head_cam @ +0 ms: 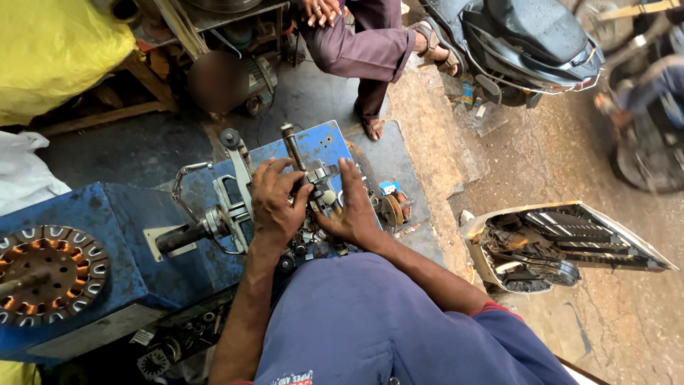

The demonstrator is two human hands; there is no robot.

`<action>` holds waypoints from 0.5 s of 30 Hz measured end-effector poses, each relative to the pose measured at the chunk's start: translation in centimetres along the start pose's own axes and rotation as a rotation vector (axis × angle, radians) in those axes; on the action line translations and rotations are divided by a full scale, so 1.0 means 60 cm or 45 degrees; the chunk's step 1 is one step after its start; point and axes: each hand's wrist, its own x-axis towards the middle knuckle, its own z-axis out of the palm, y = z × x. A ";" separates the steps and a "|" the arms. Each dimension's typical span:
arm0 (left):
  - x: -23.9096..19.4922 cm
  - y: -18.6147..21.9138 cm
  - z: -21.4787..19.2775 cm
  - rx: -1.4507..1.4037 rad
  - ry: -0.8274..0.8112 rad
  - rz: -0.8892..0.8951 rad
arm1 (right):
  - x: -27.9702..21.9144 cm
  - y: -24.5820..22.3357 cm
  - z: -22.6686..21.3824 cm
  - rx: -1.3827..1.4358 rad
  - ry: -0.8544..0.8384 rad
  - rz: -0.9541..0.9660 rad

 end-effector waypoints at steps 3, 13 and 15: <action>0.000 0.000 0.000 -0.015 -0.008 -0.011 | 0.011 -0.015 -0.012 -0.266 -0.036 -0.229; 0.005 0.003 -0.002 -0.001 0.006 -0.018 | 0.007 0.001 -0.003 0.084 -0.153 -0.067; 0.007 0.004 -0.003 0.023 0.010 -0.007 | 0.002 0.015 0.007 0.257 -0.134 0.010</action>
